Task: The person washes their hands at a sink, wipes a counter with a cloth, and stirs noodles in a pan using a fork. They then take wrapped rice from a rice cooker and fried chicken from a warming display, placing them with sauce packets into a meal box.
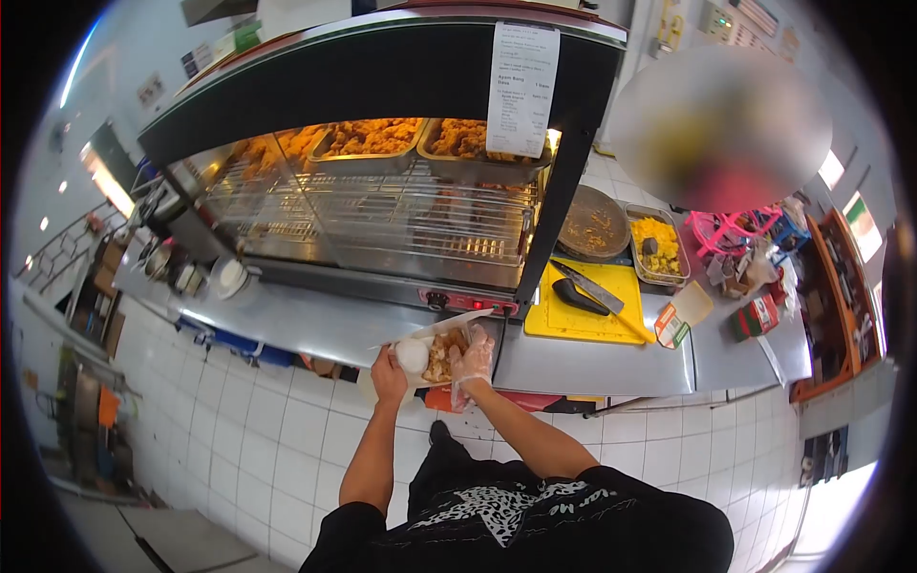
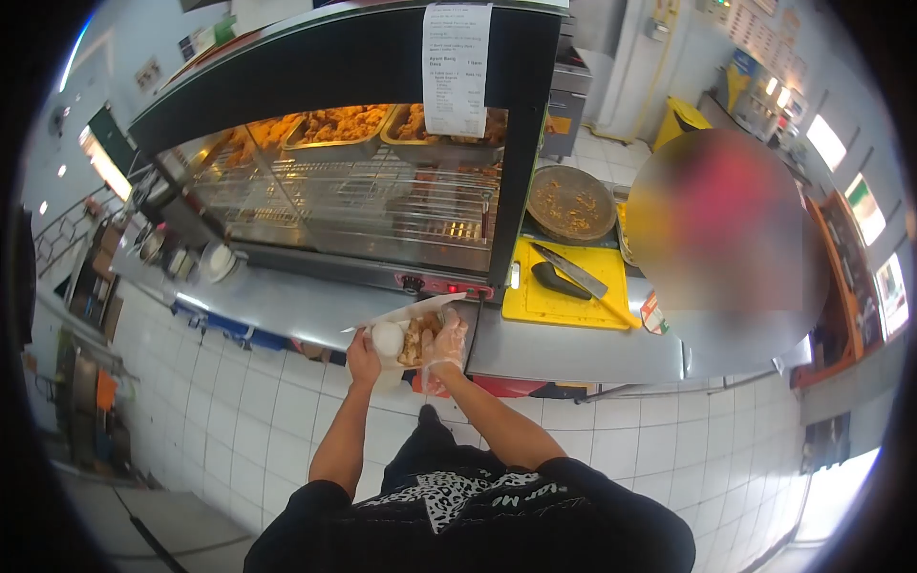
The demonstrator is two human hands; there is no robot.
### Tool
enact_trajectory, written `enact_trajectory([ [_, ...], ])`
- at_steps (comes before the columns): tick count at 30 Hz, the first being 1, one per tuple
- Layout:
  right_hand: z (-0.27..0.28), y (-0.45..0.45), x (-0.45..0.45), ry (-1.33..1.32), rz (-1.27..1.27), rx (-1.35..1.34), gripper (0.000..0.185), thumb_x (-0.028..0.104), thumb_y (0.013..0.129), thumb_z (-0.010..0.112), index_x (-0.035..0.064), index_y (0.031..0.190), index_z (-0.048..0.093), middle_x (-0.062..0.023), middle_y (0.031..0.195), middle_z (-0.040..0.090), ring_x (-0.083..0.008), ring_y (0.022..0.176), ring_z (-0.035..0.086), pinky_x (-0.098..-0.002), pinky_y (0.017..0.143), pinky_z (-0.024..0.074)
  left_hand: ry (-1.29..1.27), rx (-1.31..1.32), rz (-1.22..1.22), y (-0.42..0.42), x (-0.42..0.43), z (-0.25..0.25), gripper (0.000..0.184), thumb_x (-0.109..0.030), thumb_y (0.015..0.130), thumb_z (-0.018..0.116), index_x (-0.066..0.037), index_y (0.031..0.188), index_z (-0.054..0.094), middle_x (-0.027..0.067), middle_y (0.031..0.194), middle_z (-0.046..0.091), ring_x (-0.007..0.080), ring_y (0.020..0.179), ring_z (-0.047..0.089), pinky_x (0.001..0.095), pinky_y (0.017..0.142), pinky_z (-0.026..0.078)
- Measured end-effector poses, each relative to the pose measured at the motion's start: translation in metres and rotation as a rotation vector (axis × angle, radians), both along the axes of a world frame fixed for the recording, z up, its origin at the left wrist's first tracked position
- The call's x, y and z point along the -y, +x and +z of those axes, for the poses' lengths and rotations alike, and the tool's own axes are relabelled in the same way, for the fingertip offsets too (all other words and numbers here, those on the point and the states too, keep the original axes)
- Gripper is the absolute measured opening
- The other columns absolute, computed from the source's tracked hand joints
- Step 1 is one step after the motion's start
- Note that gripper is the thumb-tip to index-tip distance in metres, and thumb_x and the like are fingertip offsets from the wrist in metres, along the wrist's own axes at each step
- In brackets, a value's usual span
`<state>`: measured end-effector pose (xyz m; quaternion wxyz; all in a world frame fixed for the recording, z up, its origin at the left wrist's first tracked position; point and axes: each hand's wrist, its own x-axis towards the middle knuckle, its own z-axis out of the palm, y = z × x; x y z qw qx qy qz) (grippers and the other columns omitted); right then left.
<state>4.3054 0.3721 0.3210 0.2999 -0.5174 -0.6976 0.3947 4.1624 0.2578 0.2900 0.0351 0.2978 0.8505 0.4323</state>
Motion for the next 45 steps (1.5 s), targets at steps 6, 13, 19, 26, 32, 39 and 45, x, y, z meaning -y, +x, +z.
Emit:
enact_trajectory([
  [6,-0.023,0.041,-0.002,-0.437,0.338,-0.014,0.063,0.047,0.093,0.057,0.0025,0.138,0.051,-0.03,0.126,0.059,-0.0428,0.119,0.056,-0.0459,0.101,0.0436,0.039,-0.027,0.157,0.045,0.067,0.042,0.031,-0.017,0.099,0.044,0.001,0.115,0.065,0.0284,0.098,0.068,0.0469,0.096,0.064,0.0496,0.083,0.05],
  [13,-0.023,0.191,0.042,-0.798,0.457,-0.333,0.069,0.06,0.101,0.035,0.0037,0.14,0.048,-0.0164,0.135,0.056,-0.0258,0.125,0.055,-0.0389,0.106,0.0422,-0.123,0.178,0.007,0.168,0.103,0.064,0.033,-0.022,0.099,0.049,-0.001,0.118,0.066,0.0263,0.105,0.068,0.0446,0.1,0.065,0.0475,0.087,0.051],
  [19,-0.054,0.34,-0.008,-0.834,0.073,-0.695,0.063,0.054,0.101,0.042,0.0011,0.134,0.051,-0.0137,0.126,0.062,-0.0261,0.11,0.065,-0.0399,0.092,0.0569,-0.034,0.52,-0.466,0.265,0.019,0.05,0.046,-0.035,0.1,0.051,-0.002,0.132,0.058,0.0244,0.117,0.065,0.0393,0.11,0.062,0.0441,0.096,0.047],
  [26,-0.018,0.418,-0.079,-0.756,-0.172,-0.878,0.064,0.052,0.102,0.041,0.0025,0.142,0.04,-0.0131,0.134,0.056,-0.0294,0.119,0.059,-0.0433,0.097,0.0531,-0.036,0.257,-0.797,0.318,-0.115,0.075,0.052,-0.042,0.099,0.052,-0.005,0.135,0.054,0.0231,0.115,0.065,0.0398,0.109,0.06,0.0486,0.094,0.046],
  [32,-0.036,0.468,-0.053,-0.794,-0.141,-1.062,0.07,0.056,0.102,0.038,0.0027,0.147,0.035,-0.0147,0.142,0.05,-0.0331,0.128,0.052,-0.0466,0.105,0.0468,-0.237,0.238,-0.979,0.36,-0.135,0.107,0.061,-0.048,0.094,0.057,-0.008,0.139,0.045,0.0257,0.113,0.062,0.0439,0.108,0.06,0.0491,0.096,0.046],
  [39,-0.052,0.545,0.005,-0.875,-0.326,-1.047,0.069,0.055,0.103,0.034,0.0036,0.149,0.034,-0.0156,0.145,0.047,-0.034,0.13,0.049,-0.0467,0.107,0.0442,-0.345,0.036,-1.591,0.398,-0.131,0.103,0.136,-0.049,0.054,0.091,-0.007,0.156,0.011,0.0278,0.154,0.023,0.0412,0.138,0.036,0.0481,0.112,0.031],
  [45,-0.05,0.6,-0.026,-0.77,-0.355,-1.012,0.071,0.061,0.099,0.037,0.0048,0.143,0.041,-0.0156,0.135,0.054,-0.0324,0.121,0.057,-0.0476,0.102,0.0489,0.024,-0.081,-1.587,0.477,-0.168,0.084,0.12,-0.056,0.063,0.084,0.009,0.145,0.024,0.0265,0.141,0.04,0.0424,0.134,0.038,0.0521,0.109,0.028],
])
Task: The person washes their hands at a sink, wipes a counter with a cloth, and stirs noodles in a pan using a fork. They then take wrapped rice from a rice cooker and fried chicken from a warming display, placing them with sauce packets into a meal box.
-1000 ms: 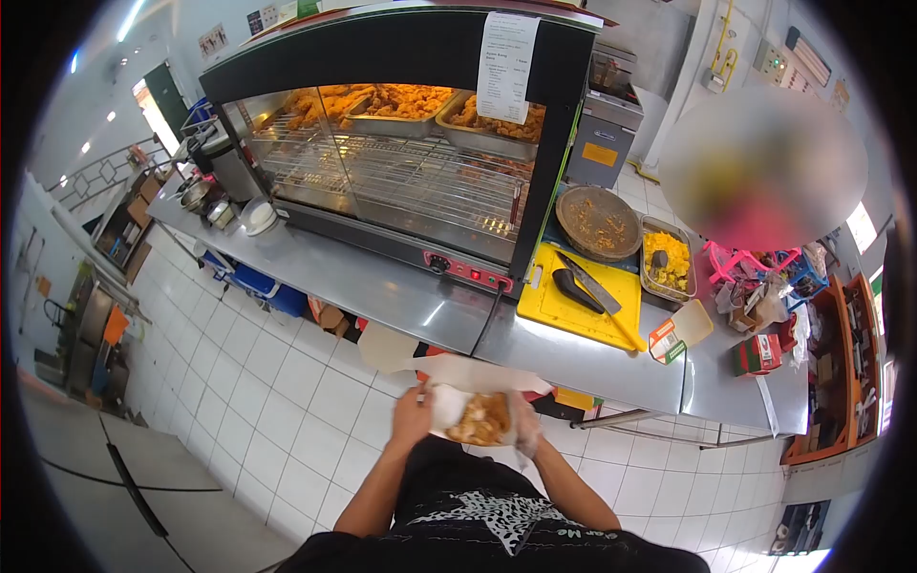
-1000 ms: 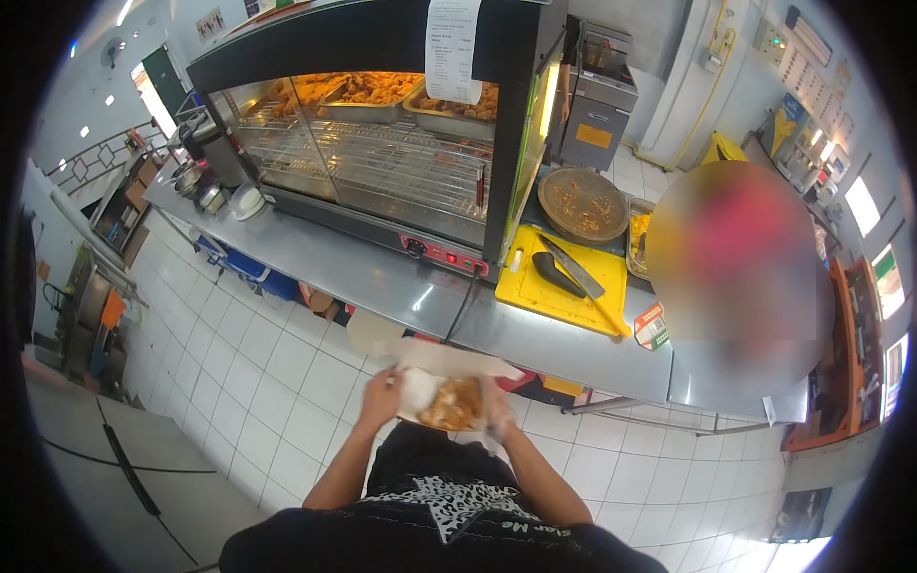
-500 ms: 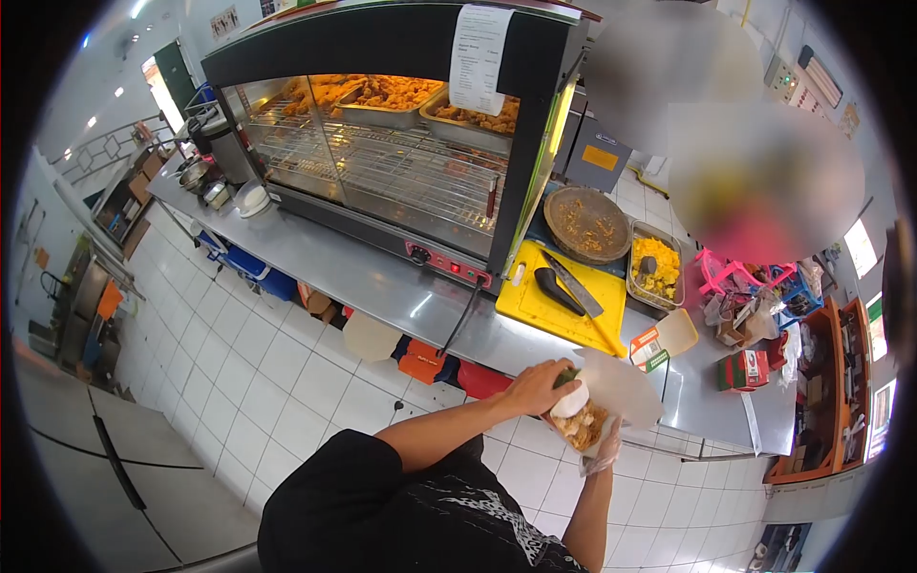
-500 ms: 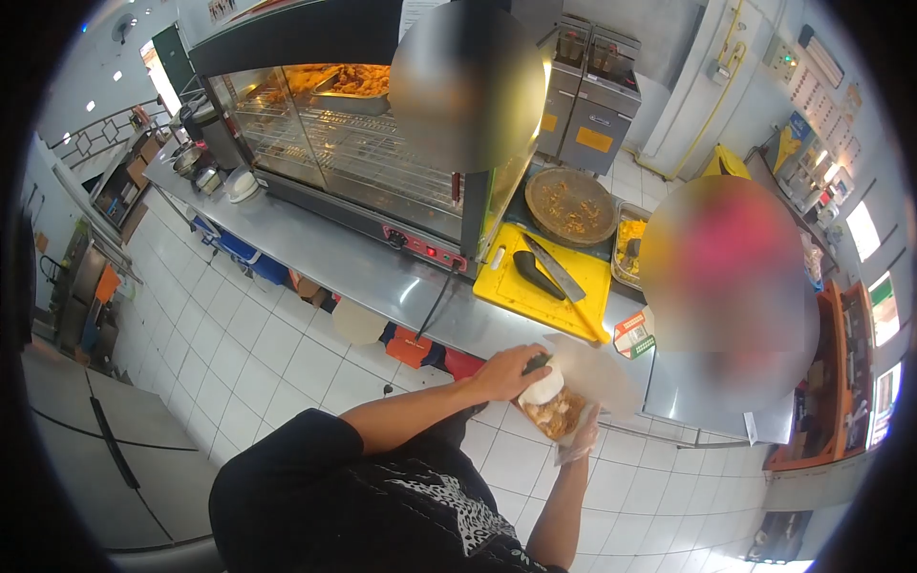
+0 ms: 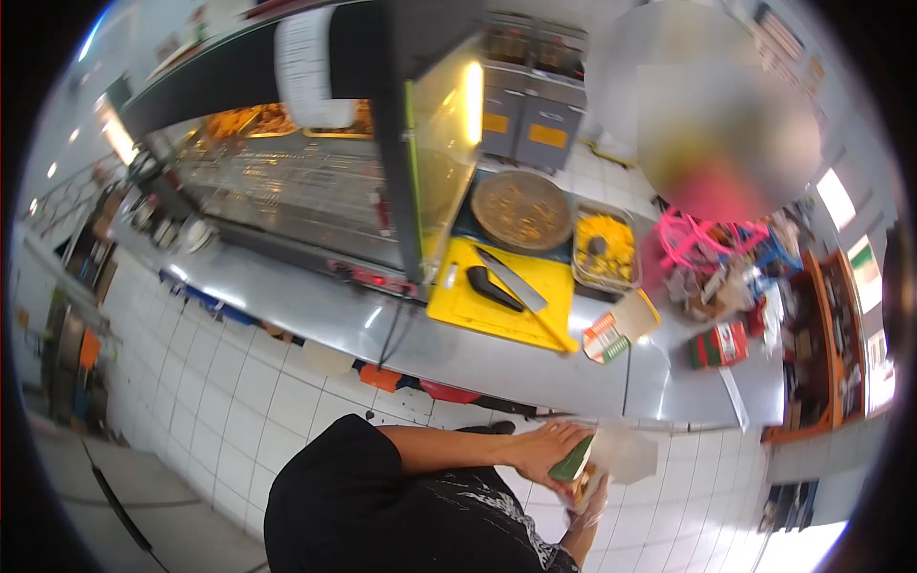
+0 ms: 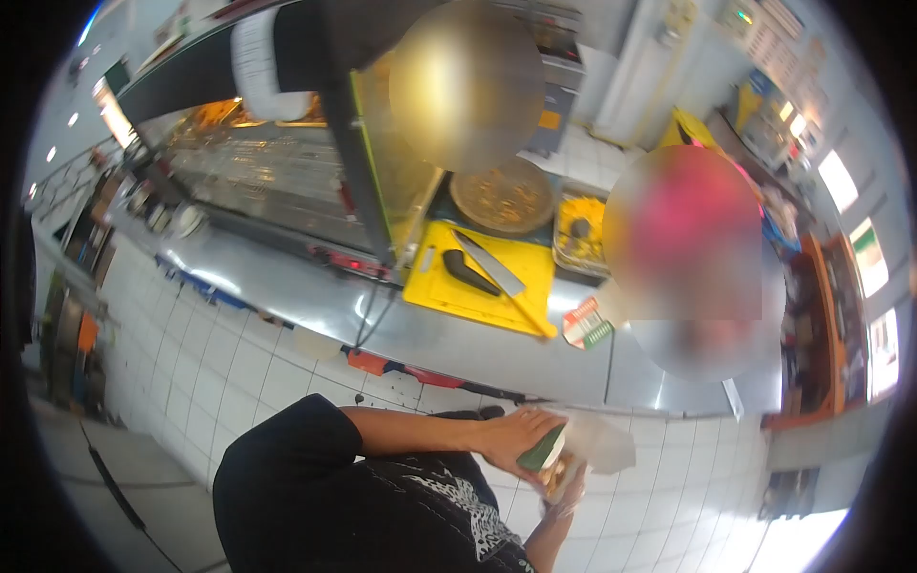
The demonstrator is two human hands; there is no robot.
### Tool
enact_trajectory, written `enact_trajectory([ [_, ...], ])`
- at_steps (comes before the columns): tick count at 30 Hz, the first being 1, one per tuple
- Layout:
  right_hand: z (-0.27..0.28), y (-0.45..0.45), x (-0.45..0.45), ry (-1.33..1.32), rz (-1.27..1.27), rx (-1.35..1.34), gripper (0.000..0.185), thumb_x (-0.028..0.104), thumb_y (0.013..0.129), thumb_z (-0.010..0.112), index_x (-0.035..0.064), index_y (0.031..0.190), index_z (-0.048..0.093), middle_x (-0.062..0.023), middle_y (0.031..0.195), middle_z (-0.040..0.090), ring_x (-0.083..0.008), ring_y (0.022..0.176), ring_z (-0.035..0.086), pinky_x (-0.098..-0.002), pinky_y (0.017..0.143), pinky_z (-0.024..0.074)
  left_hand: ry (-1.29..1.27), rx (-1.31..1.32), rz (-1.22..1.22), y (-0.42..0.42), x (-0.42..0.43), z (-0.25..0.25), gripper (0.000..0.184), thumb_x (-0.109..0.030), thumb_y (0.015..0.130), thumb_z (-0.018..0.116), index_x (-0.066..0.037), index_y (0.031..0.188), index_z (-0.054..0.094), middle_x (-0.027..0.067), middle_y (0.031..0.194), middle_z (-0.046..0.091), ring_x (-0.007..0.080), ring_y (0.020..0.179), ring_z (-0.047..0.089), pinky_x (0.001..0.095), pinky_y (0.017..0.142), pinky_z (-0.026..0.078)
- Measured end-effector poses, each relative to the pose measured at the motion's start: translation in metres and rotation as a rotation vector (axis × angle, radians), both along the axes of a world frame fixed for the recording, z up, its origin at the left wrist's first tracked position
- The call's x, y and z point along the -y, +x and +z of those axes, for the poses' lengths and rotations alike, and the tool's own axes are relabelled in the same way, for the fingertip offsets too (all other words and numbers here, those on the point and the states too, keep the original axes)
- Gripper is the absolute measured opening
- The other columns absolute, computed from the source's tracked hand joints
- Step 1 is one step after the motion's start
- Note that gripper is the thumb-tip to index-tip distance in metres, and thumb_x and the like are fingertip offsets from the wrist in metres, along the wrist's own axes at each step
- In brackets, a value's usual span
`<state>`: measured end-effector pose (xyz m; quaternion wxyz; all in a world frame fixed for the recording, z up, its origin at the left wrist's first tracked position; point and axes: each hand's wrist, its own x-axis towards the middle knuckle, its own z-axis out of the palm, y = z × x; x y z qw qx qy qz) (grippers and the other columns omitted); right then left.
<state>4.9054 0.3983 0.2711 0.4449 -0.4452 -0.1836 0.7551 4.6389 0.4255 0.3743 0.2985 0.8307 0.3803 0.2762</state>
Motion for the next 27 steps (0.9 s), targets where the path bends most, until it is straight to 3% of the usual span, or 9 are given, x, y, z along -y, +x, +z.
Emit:
enact_trajectory([
  [3,0.066,-0.003,-0.028,-0.027,-0.075,-0.009,0.07,0.06,0.1,0.038,0.0045,0.142,0.043,-0.015,0.129,0.058,-0.0267,0.112,0.063,-0.0395,0.09,0.058,-0.03,0.062,-0.034,0.023,-0.041,0.003,0.11,-0.055,0.07,0.079,0.009,0.142,0.027,0.028,0.136,0.041,0.0422,0.128,0.041,0.0529,0.106,0.031],
  [7,0.047,0.052,-0.063,0.019,-0.251,-0.111,0.055,0.041,0.106,0.035,-0.0015,0.141,0.042,-0.0183,0.138,0.054,-0.0304,0.119,0.06,-0.0432,0.101,0.0514,0.032,0.012,-0.064,0.048,-0.09,0.012,0.105,-0.051,0.073,0.076,0.011,0.142,0.026,0.0295,0.134,0.042,0.0429,0.126,0.042,0.0532,0.106,0.03],
  [11,0.043,0.088,-0.08,-0.053,-0.292,0.072,0.06,0.044,0.103,0.044,-0.004,0.139,0.045,-0.018,0.133,0.058,-0.0292,0.115,0.063,-0.0405,0.098,0.0536,0.039,-0.156,-0.13,0.079,-0.12,-0.007,0.108,-0.051,0.073,0.075,0.014,0.142,0.023,0.0322,0.136,0.04,0.0449,0.127,0.04,0.0534,0.109,0.027],
  [14,0.02,0.114,-0.102,-0.03,-0.307,-0.082,0.046,0.027,0.104,0.045,-0.0027,0.14,0.045,-0.0202,0.134,0.056,-0.0324,0.122,0.056,-0.0412,0.103,0.0473,0.004,-0.11,-0.161,0.097,-0.139,-0.018,0.106,-0.045,0.071,0.077,0.013,0.141,0.023,0.0315,0.133,0.041,0.0449,0.126,0.04,0.0516,0.109,0.027],
  [16,0.017,0.129,-0.12,0.103,-0.173,0.406,0.046,0.024,0.103,0.045,-0.0009,0.141,0.044,-0.0197,0.134,0.056,-0.0341,0.123,0.055,-0.0411,0.105,0.0441,-0.048,-0.016,-0.172,0.107,-0.155,-0.014,0.104,-0.04,0.068,0.081,0.009,0.142,0.025,0.0292,0.132,0.042,0.0438,0.125,0.04,0.0504,0.109,0.028],
  [19,0.035,0.149,-0.184,0.238,0.047,0.812,0.057,0.043,0.103,0.04,0.0005,0.141,0.046,-0.0171,0.131,0.058,-0.0281,0.116,0.059,-0.0383,0.101,0.0475,-0.014,0.09,-0.069,0.126,-0.179,-0.021,0.102,-0.031,0.064,0.085,0.004,0.141,0.03,0.0252,0.13,0.045,0.0416,0.124,0.043,0.0483,0.108,0.033],
  [23,0.072,0.147,-0.268,0.409,0.142,0.811,0.064,0.055,0.103,0.036,0.0061,0.142,0.047,-0.0172,0.135,0.055,-0.0262,0.122,0.056,-0.0382,0.105,0.0432,0.037,0.023,0.129,0.142,-0.214,-0.023,0.106,-0.03,0.066,0.085,0.009,0.144,0.025,0.0284,0.135,0.043,0.0438,0.127,0.043,0.0509,0.107,0.035],
  [24,0.034,0.162,-0.29,0.369,0.185,1.071,0.058,0.051,0.101,0.041,0.0138,0.145,0.048,-0.0202,0.14,0.051,-0.0307,0.129,0.049,-0.0387,0.11,0.0374,0.032,0.008,0.176,0.147,-0.223,-0.021,0.108,-0.03,0.066,0.085,0.01,0.145,0.023,0.0293,0.136,0.043,0.0445,0.127,0.043,0.0515,0.107,0.034],
  [27,0.064,0.161,-0.327,0.308,0.356,0.945,0.062,0.042,0.099,0.048,0.0031,0.147,0.041,-0.0275,0.141,0.05,-0.0392,0.133,0.046,-0.0392,0.111,0.0363,-0.136,0.013,0.278,0.16,-0.244,-0.052,0.113,-0.027,0.066,0.085,0.013,0.147,0.017,0.0313,0.139,0.04,0.0478,0.126,0.042,0.0513,0.109,0.034],
])
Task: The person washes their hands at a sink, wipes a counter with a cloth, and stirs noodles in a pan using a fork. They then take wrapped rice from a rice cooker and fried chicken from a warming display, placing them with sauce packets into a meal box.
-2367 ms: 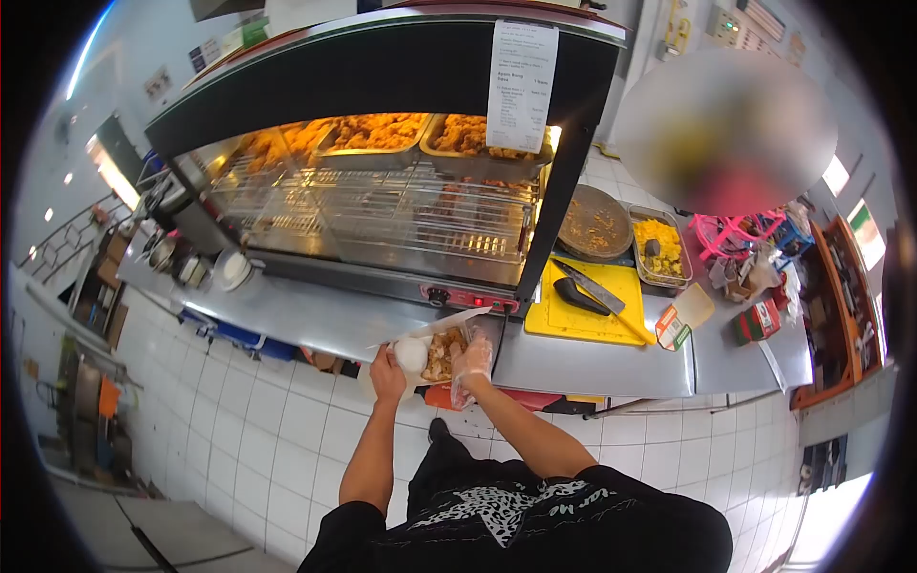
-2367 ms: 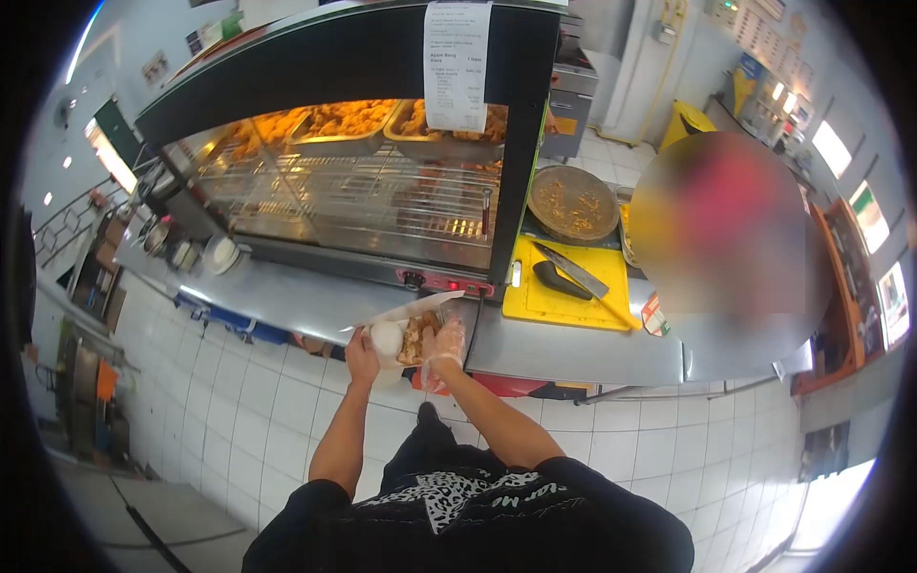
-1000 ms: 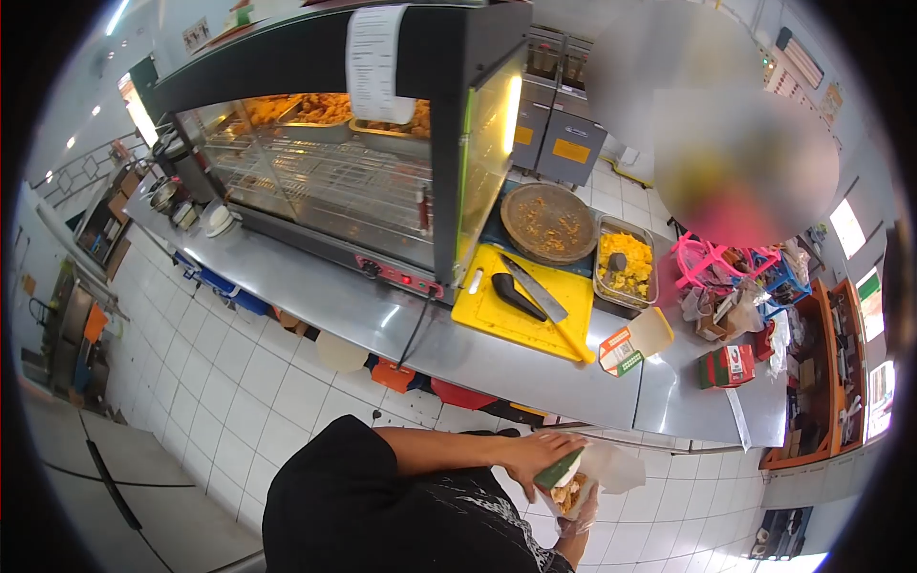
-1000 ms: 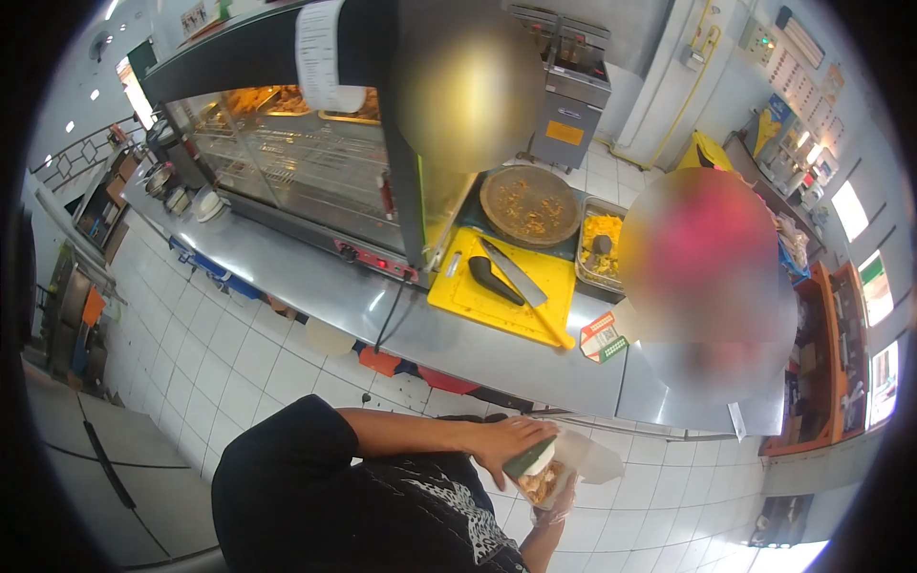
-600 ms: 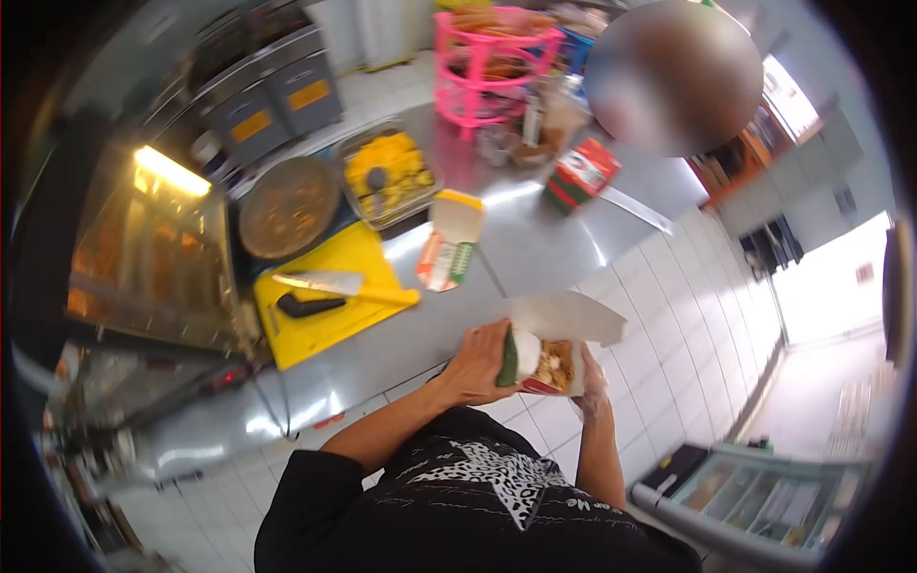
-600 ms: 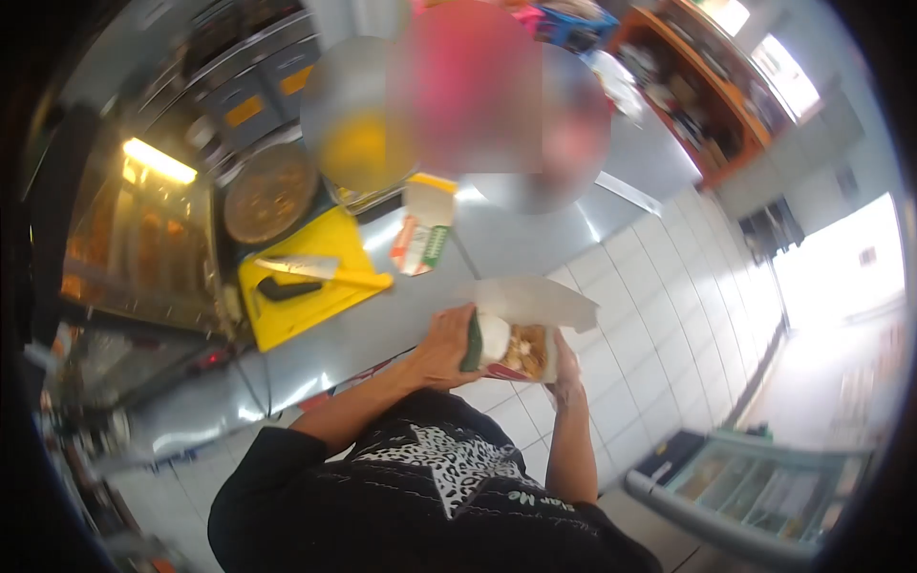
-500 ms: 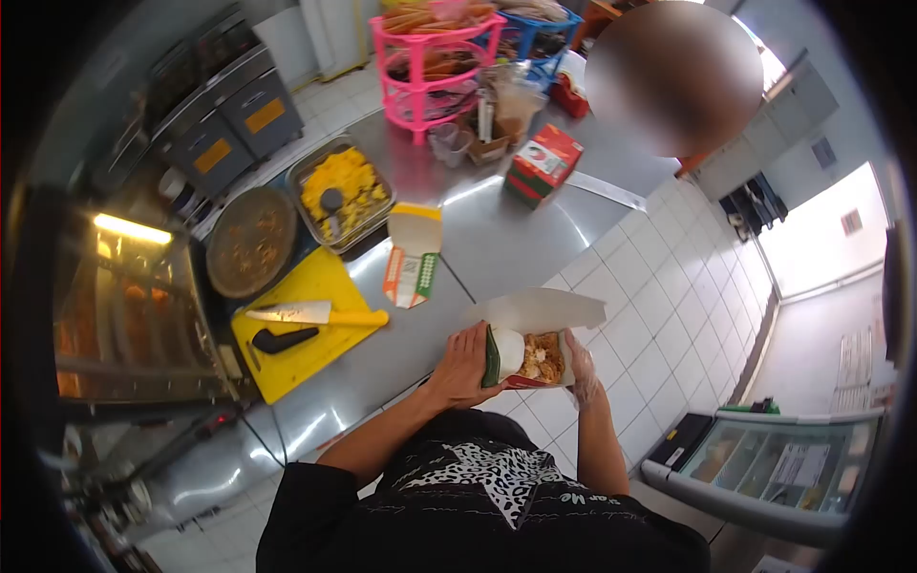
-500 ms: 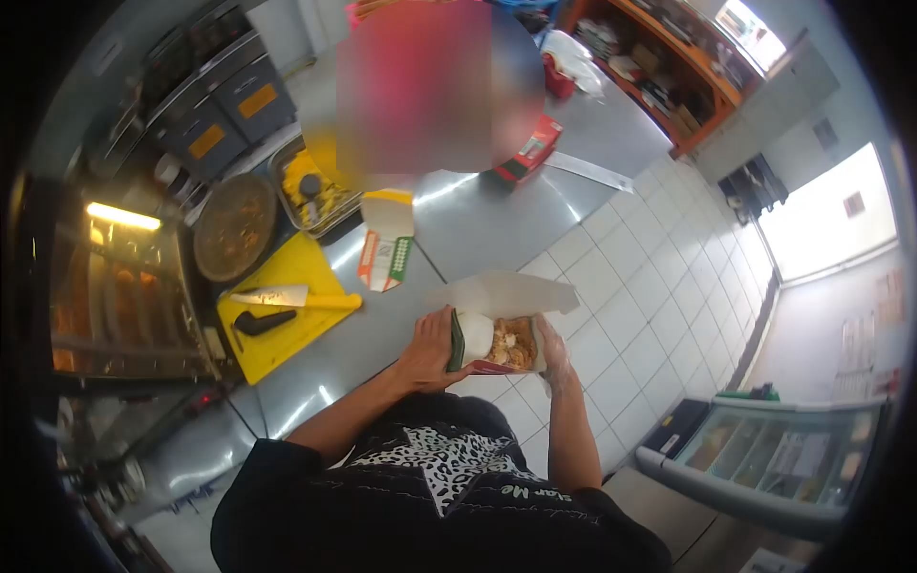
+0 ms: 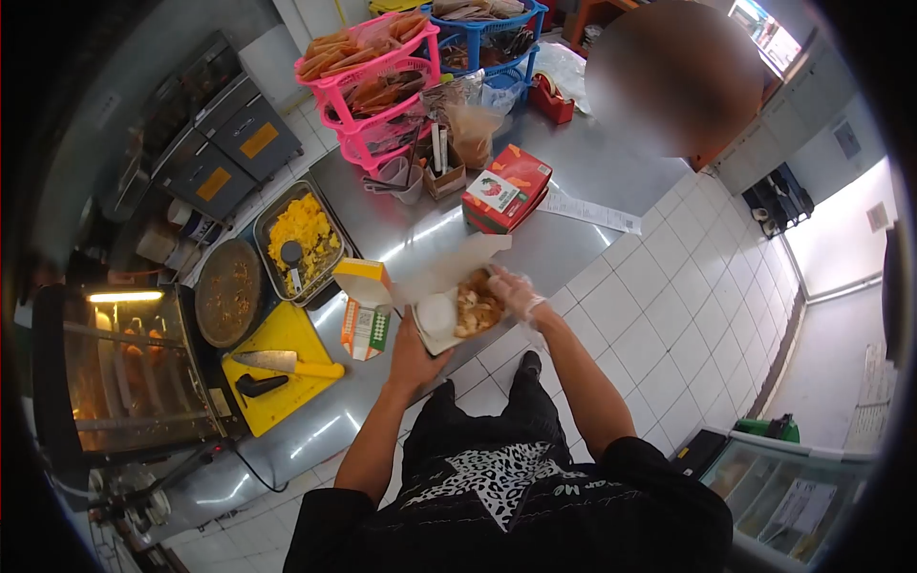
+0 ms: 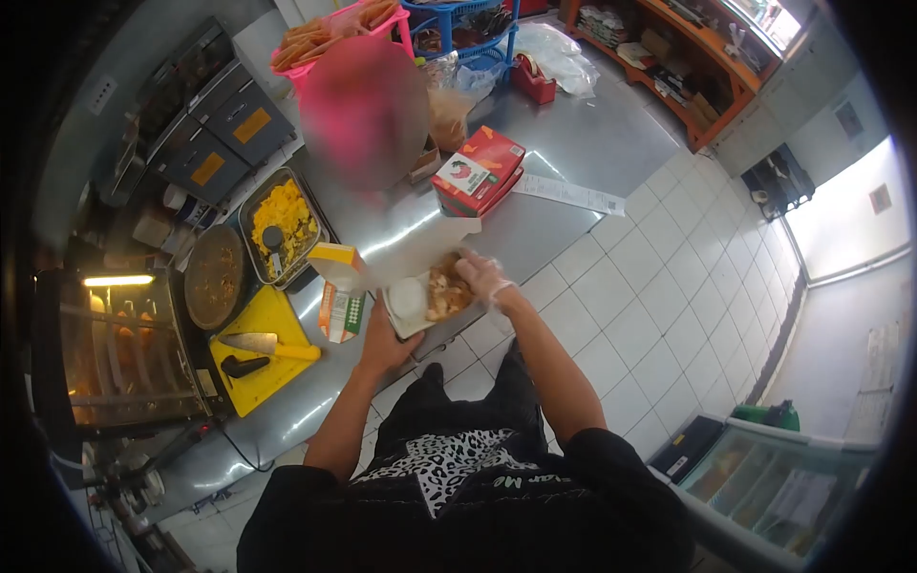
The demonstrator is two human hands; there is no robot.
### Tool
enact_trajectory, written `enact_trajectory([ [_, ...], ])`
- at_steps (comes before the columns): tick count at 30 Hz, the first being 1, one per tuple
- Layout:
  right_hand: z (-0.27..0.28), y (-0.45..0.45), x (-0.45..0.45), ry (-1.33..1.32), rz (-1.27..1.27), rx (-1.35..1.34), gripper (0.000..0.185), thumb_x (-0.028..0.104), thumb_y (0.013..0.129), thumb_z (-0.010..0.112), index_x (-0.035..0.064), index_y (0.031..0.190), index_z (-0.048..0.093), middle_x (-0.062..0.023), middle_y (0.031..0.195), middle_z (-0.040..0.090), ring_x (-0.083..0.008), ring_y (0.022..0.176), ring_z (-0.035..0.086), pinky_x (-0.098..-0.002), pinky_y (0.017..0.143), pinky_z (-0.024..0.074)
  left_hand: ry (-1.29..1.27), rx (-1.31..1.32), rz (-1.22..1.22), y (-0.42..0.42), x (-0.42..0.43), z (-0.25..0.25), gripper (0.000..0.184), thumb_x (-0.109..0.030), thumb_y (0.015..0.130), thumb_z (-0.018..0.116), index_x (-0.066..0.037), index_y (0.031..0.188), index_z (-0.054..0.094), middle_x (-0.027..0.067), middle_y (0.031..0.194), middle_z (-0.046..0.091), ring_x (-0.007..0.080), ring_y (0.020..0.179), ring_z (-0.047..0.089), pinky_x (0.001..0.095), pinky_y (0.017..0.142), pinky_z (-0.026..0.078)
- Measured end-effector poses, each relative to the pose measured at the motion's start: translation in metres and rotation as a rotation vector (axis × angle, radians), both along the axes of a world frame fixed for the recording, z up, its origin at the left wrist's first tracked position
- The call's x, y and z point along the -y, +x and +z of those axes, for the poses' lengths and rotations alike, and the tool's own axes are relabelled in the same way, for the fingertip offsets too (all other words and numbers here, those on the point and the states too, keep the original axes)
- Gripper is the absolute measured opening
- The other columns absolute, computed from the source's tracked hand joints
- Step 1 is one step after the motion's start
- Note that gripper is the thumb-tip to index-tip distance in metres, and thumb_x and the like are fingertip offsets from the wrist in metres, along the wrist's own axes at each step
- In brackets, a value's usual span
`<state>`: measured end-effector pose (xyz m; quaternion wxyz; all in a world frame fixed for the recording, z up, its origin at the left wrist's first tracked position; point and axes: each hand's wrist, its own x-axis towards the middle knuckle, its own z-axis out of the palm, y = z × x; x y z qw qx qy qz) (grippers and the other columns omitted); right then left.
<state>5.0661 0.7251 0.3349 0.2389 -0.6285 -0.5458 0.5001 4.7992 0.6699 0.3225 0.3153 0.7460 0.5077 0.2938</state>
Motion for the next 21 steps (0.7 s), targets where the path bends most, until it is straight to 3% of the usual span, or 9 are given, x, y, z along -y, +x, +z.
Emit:
enact_trajectory([
  [1,-0.002,-0.001,-0.004,0.018,0.033,0.03,0.063,0.042,0.098,0.049,0.0023,0.146,0.042,-0.0281,0.14,0.05,-0.0401,0.132,0.047,-0.0392,0.11,0.0368,-0.067,-0.056,0.053,0.012,0.0,0.017,0.112,-0.024,0.067,0.085,0.015,0.146,0.016,0.0315,0.14,0.038,0.0483,0.126,0.04,0.0492,0.108,0.035],
  [6,-0.026,0.009,-0.031,0.08,0.165,0.051,0.065,0.041,0.098,0.053,0.0024,0.148,0.04,-0.0284,0.143,0.047,-0.0386,0.136,0.043,-0.0388,0.111,0.0346,-0.026,-0.232,0.332,0.047,0.011,-0.001,0.106,-0.023,0.067,0.085,0.009,0.147,0.023,0.0304,0.14,0.037,0.0457,0.129,0.037,0.0504,0.108,0.034],
  [7,-0.024,0.013,-0.033,0.105,0.151,0.016,0.06,0.038,0.097,0.056,0.0004,0.142,0.047,-0.029,0.135,0.054,-0.0389,0.128,0.052,-0.0404,0.106,0.0412,-0.044,-0.254,0.371,0.052,0.013,-0.001,0.105,-0.023,0.067,0.086,0.008,0.146,0.024,0.0301,0.14,0.037,0.0455,0.129,0.037,0.0504,0.109,0.034],
  [10,-0.016,0.044,-0.037,0.207,0.185,-0.102,0.045,0.032,0.093,0.06,0.0023,0.127,0.061,-0.0278,0.119,0.064,-0.0399,0.115,0.06,-0.0433,0.099,0.0468,-0.035,-0.28,0.499,0.059,0.034,-0.002,0.101,-0.021,0.067,0.085,0.005,0.146,0.028,0.0277,0.137,0.041,0.0426,0.125,0.042,0.0489,0.106,0.036],
  [12,-0.016,0.076,-0.034,0.312,0.221,-0.043,0.032,0.024,0.092,0.062,0.0026,0.116,0.067,-0.0251,0.111,0.067,-0.0382,0.107,0.063,-0.0421,0.094,0.0495,-0.001,-0.279,0.579,0.06,0.056,-0.005,0.097,-0.018,0.068,0.084,0.004,0.146,0.031,0.0256,0.133,0.046,0.0399,0.121,0.046,0.0474,0.104,0.039],
  [14,0.0,0.114,-0.039,0.301,0.285,-0.045,0.024,0.017,0.092,0.062,0.0034,0.11,0.069,-0.0191,0.097,0.071,-0.0304,0.09,0.069,-0.0384,0.084,0.054,-0.14,-0.173,0.621,0.059,0.081,-0.012,0.093,-0.014,0.071,0.082,0.003,0.146,0.031,0.0213,0.126,0.052,0.0333,0.111,0.052,0.0435,0.096,0.044],
  [16,0.021,0.148,-0.053,0.077,0.151,-0.176,0.021,0.016,0.092,0.062,0.0037,0.107,0.07,-0.0117,0.085,0.07,-0.0208,0.076,0.068,-0.0339,0.072,0.0553,-0.238,-0.026,0.682,0.058,0.087,-0.011,0.09,-0.011,0.073,0.081,0.001,0.147,0.031,0.0172,0.12,0.056,0.0269,0.101,0.056,0.0396,0.09,0.046],
  [18,0.051,0.174,-0.082,0.212,-0.028,-0.192,0.021,0.017,0.092,0.06,0.0039,0.106,0.07,-0.0071,0.077,0.068,-0.0143,0.069,0.064,-0.0304,0.066,0.054,-0.282,0.177,0.77,0.077,0.08,0.006,0.088,-0.008,0.075,0.079,0.001,0.148,0.03,0.0135,0.115,0.058,0.0209,0.093,0.056,0.0359,0.084,0.048],
  [21,0.097,0.191,-0.157,0.526,-0.112,0.089,0.024,0.022,0.092,0.058,0.0049,0.103,0.071,-0.0121,0.08,0.069,-0.0224,0.069,0.065,-0.0342,0.07,0.0535,-0.201,0.187,0.741,0.084,0.05,0.021,0.094,-0.009,0.072,0.083,0.001,0.148,0.03,0.0156,0.121,0.057,0.0281,0.109,0.057,0.0377,0.094,0.046],
])
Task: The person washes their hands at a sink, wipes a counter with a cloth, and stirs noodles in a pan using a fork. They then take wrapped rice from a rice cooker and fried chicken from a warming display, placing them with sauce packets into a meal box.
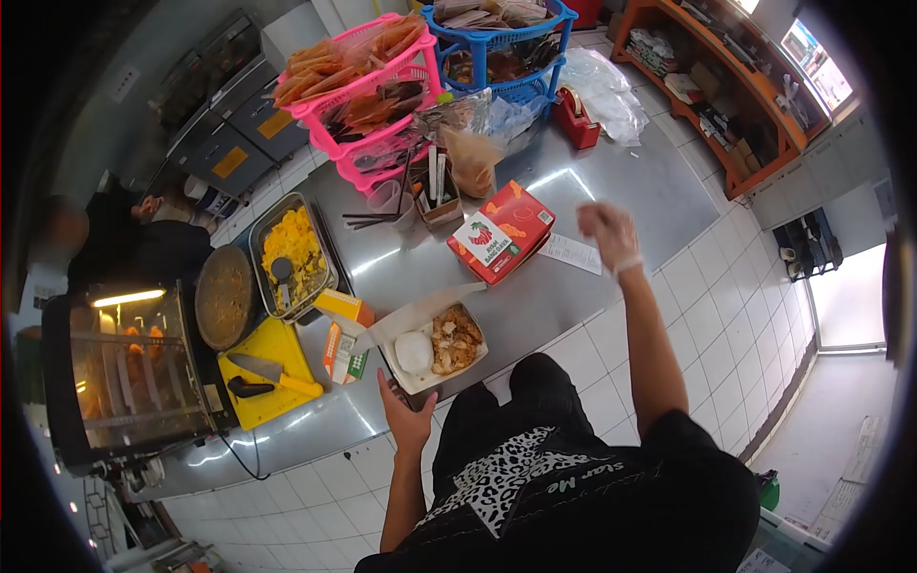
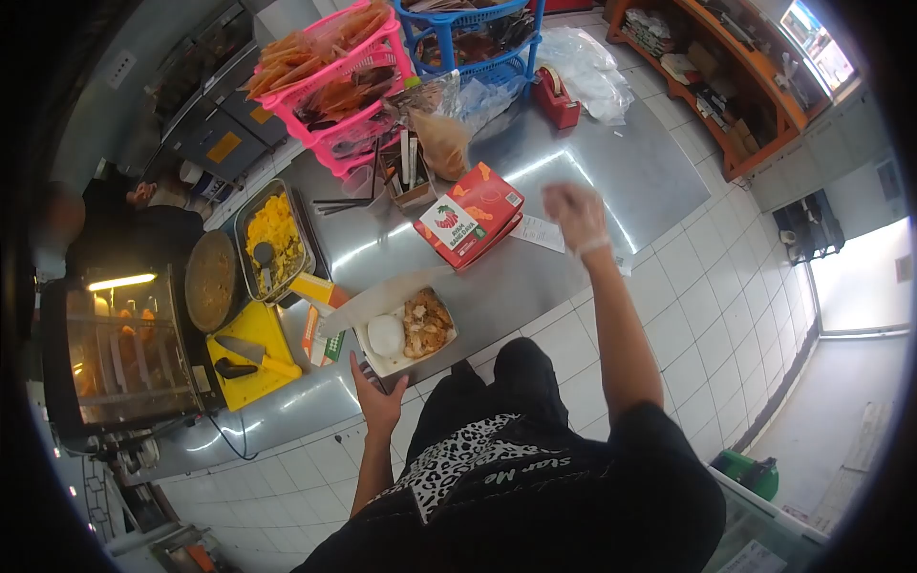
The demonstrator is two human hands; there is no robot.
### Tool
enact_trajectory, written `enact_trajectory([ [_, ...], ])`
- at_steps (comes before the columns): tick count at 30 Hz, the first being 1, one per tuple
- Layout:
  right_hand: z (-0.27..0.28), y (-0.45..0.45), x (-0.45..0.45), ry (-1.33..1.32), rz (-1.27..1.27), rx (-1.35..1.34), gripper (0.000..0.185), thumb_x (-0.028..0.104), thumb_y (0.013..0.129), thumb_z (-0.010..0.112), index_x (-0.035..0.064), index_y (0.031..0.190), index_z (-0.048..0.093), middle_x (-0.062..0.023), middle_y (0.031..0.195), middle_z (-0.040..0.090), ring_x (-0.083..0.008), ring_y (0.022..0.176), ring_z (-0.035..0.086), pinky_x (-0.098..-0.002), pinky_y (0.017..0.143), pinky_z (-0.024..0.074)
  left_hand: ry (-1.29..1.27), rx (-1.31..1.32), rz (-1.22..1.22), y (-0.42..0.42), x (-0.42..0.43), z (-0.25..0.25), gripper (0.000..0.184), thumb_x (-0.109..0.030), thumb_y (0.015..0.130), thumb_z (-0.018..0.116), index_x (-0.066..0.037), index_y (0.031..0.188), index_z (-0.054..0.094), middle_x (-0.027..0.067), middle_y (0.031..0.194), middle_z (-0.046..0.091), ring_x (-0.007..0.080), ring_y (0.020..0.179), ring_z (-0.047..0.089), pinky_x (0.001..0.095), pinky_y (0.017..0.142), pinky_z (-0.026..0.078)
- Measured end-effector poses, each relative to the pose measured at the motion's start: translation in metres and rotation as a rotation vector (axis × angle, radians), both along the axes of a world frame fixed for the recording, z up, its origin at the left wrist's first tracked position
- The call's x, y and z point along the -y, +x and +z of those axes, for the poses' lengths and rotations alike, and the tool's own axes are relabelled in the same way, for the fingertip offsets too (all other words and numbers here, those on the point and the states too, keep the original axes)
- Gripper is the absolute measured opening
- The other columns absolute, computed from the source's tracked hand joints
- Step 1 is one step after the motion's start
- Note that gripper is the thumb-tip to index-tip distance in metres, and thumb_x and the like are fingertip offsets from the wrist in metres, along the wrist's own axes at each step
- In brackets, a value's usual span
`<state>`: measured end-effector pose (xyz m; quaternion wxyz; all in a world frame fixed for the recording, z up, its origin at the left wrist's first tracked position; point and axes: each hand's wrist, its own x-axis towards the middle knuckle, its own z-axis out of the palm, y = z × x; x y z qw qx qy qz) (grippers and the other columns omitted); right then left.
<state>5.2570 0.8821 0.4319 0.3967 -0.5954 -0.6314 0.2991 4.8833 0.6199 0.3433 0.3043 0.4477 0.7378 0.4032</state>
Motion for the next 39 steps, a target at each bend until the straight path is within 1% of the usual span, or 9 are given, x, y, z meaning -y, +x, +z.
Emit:
enact_trajectory([
  [2,0.015,-0.001,-0.067,0.18,-0.058,0.188,0.025,0.025,0.092,0.058,0.0068,0.103,0.072,-0.0152,0.087,0.069,-0.0298,0.08,0.066,-0.0389,0.078,0.0522,0.096,-0.147,-0.09,-0.005,-0.016,-0.011,0.094,-0.008,0.069,0.085,0.001,0.147,0.033,0.02,0.129,0.054,0.0357,0.121,0.054,0.0396,0.102,0.043],
  [6,0.021,-0.033,-0.195,0.579,-0.146,0.404,0.025,0.021,0.089,0.058,0.0091,0.107,0.071,-0.0171,0.101,0.069,-0.0354,0.104,0.062,-0.0444,0.093,0.0476,-0.059,-0.101,-0.117,-0.005,-0.024,-0.014,0.082,-0.005,0.07,0.081,0.001,0.141,0.041,0.0202,0.127,0.057,0.0342,0.114,0.059,0.0395,0.097,0.046],
  [12,0.021,-0.076,-0.344,0.297,0.25,0.514,0.038,0.017,0.088,0.057,0.0088,0.124,0.062,-0.0194,0.129,0.059,-0.0375,0.121,0.054,-0.0482,0.101,0.0441,-0.23,-0.267,0.309,0.031,0.014,0.002,0.051,0.008,0.074,0.061,0.001,0.125,0.054,0.0122,0.094,0.065,0.0203,0.082,0.063,0.0335,0.076,0.052],
  [16,0.016,-0.093,-0.378,0.711,0.256,0.793,0.038,0.039,0.086,0.058,0.017,0.114,0.07,-0.0178,0.13,0.061,-0.0356,0.125,0.055,-0.0479,0.104,0.043,-0.154,-0.382,0.72,0.072,0.021,0.039,0.046,0.008,0.075,0.057,0.0,0.12,0.056,0.0101,0.088,0.062,0.019,0.076,0.06,0.0322,0.074,0.049],
  [21,0.025,-0.094,-0.38,0.37,0.355,0.8,0.047,0.045,0.083,0.063,0.018,0.122,0.066,-0.0166,0.13,0.061,-0.0364,0.123,0.056,-0.0501,0.103,0.0434,0.246,-0.551,0.876,0.075,-0.057,0.118,0.031,0.004,0.086,0.055,0.001,0.117,0.056,0.0074,0.093,0.059,0.0157,0.087,0.057,0.0307,0.077,0.046],
  [25,0.038,-0.091,-0.376,0.248,0.383,0.755,0.056,0.049,0.08,0.068,0.0187,0.127,0.062,-0.0166,0.128,0.062,-0.0377,0.118,0.059,-0.0503,0.099,0.0458,0.407,-0.639,0.61,0.05,-0.168,0.161,0.03,0.003,0.085,0.058,0.001,0.115,0.059,0.0088,0.097,0.062,0.018,0.09,0.059,0.0338,0.083,0.048],
  [27,0.039,-0.088,-0.366,0.332,0.333,0.532,0.044,0.04,0.083,0.068,0.0137,0.119,0.066,-0.0204,0.117,0.066,-0.0409,0.111,0.061,-0.0496,0.094,0.0485,0.431,-0.564,0.328,0.054,-0.236,0.178,0.031,0.0,0.082,0.063,0.0,0.112,0.061,0.0107,0.095,0.064,0.021,0.086,0.062,0.0341,0.083,0.049],
  [32,0.007,-0.074,-0.367,0.446,0.193,0.254,0.027,0.024,0.085,0.069,0.0036,0.102,0.071,-0.0246,0.103,0.068,-0.0435,0.099,0.063,-0.0493,0.086,0.0489,0.426,-0.833,0.078,0.033,-0.391,0.151,0.03,-0.008,0.082,0.067,-0.002,0.111,0.059,0.0181,0.106,0.063,0.0367,0.096,0.062,0.0441,0.085,0.05],
  [39,0.005,-0.036,-0.312,0.393,0.004,-0.031,0.016,0.013,0.086,0.067,0.0012,0.097,0.066,-0.0204,0.082,0.066,-0.0347,0.08,0.064,-0.0446,0.074,0.0483,-0.056,-0.806,0.38,0.023,-0.475,0.154,0.039,-0.018,0.08,0.07,0.003,0.11,0.057,0.0249,0.102,0.067,0.0427,0.097,0.066,0.0502,0.083,0.054],
])
